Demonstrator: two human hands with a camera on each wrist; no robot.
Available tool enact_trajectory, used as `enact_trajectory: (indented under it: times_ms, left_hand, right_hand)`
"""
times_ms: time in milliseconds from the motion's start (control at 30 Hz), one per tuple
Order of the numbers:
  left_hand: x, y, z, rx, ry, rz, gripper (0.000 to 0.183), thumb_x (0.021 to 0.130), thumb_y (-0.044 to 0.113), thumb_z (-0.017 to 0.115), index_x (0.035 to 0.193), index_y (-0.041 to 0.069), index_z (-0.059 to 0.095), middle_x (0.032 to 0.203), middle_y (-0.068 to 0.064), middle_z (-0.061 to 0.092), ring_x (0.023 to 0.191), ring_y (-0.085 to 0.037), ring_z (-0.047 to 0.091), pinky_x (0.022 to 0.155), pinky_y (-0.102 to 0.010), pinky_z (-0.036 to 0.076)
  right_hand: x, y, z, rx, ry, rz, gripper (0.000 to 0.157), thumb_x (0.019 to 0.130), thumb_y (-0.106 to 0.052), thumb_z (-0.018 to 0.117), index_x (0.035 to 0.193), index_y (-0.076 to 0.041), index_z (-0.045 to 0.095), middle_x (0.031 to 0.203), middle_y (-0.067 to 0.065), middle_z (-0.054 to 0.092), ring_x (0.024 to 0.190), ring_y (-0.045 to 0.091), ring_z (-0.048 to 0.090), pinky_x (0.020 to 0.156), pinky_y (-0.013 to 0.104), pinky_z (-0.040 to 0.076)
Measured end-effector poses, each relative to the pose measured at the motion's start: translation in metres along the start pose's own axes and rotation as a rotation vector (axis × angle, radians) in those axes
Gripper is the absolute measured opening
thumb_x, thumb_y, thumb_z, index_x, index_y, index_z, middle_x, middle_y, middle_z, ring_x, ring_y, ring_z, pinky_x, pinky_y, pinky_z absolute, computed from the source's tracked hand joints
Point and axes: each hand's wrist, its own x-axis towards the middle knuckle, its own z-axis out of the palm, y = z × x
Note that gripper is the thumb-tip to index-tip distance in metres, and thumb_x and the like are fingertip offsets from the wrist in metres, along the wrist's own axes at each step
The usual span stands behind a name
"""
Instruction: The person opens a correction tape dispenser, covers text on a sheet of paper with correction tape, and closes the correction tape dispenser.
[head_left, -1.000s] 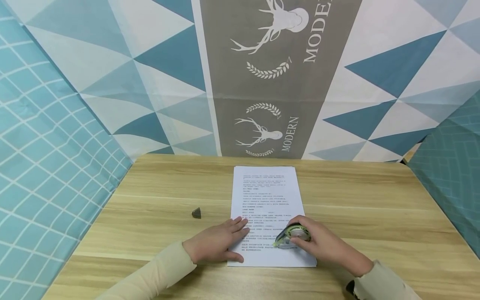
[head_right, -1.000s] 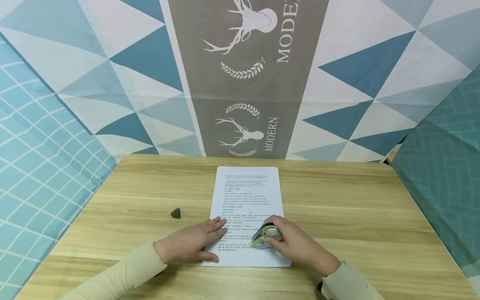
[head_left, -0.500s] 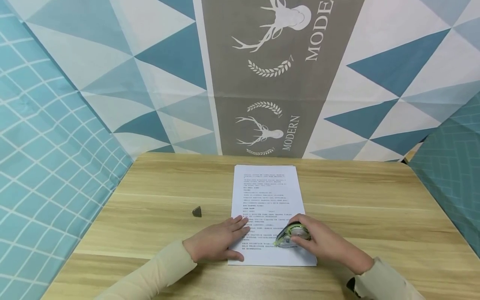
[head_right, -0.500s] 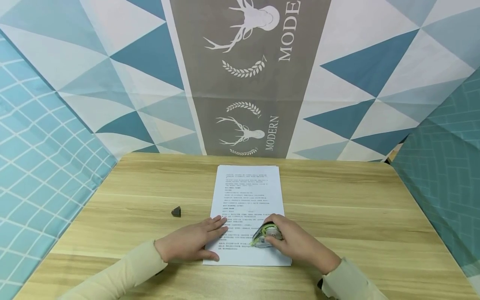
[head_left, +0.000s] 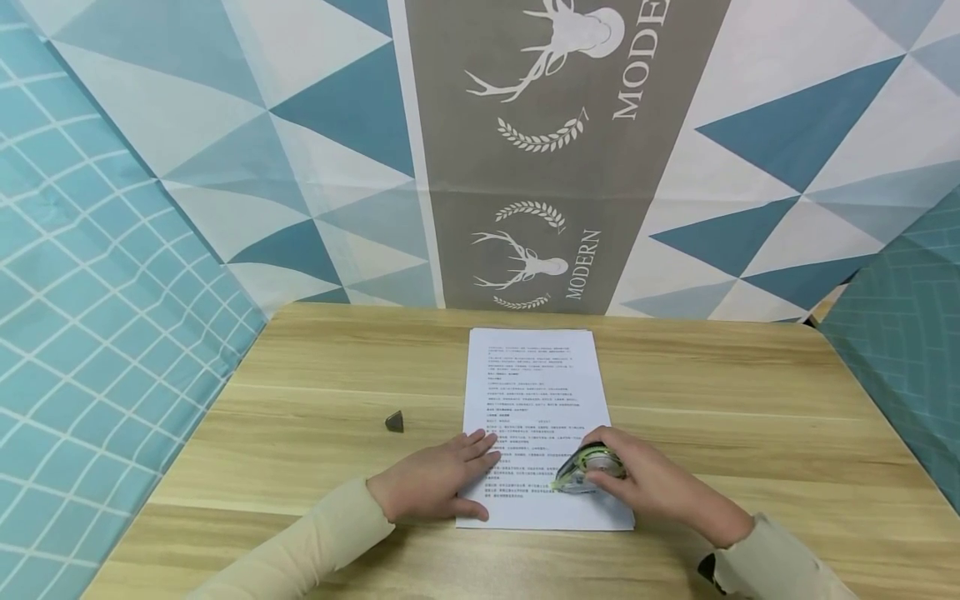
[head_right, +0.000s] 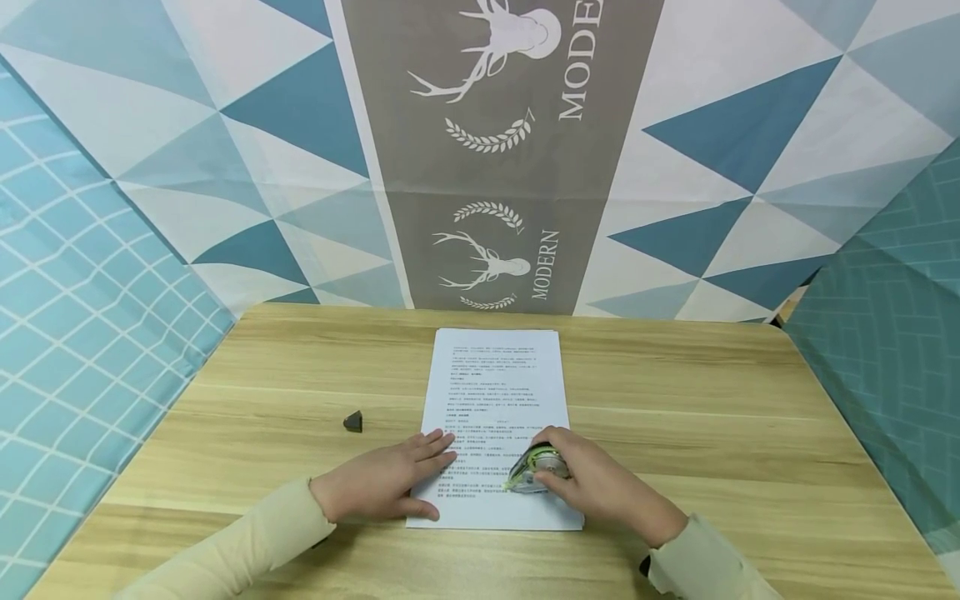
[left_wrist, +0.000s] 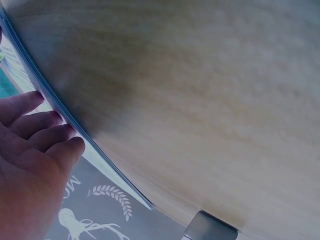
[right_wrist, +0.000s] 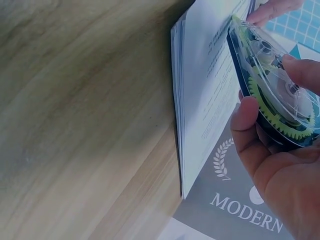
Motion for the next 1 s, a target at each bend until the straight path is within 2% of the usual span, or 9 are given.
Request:
enact_trajectory:
  times_ms: [333,633,1000]
  left_hand:
    - [-0.0005,-0.0004,0.0,0.009,0.007,0.004,0.076,0.086,0.06,0.051,0.142,0.01,0.04,0.151,-0.009,0.033,0.141,-0.026,0.03,0.113,-0.036,0.031]
    - [0.0011,-0.0001,0.0007,0.009,0.011,0.019,0.076,0.086,0.06,0.051,0.142,0.01,0.04,0.151,-0.01,0.032,0.141,-0.026,0.03,0.114,-0.037,0.03]
    - [0.0009,-0.0004,0.0013,0.011,0.019,0.015,0.076,0.086,0.059,0.052,0.142,0.01,0.04,0.151,-0.01,0.033,0.14,-0.027,0.031,0.113,-0.037,0.032]
  right_hand:
    - [-0.0005,-0.0028,0.003,0.029,0.023,-0.006,0.024,0.089,-0.022,0.064,0.11,-0.016,0.055,0.104,-0.004,0.062,0.088,0.002,0.054,0.071,0.022,0.049]
    - [-0.0033,-0.0061,0.0011,0.052,0.005,0.019,0.025,0.09,-0.029,0.061,0.111,-0.017,0.054,0.105,-0.004,0.061,0.088,0.001,0.055,0.069,0.021,0.049]
    - [-0.0019,-0.0077,0.0027,-0.05,0.031,-0.025,0.024,0.088,-0.021,0.065,0.109,-0.014,0.054,0.101,-0.005,0.062,0.089,0.003,0.057,0.073,0.025,0.051]
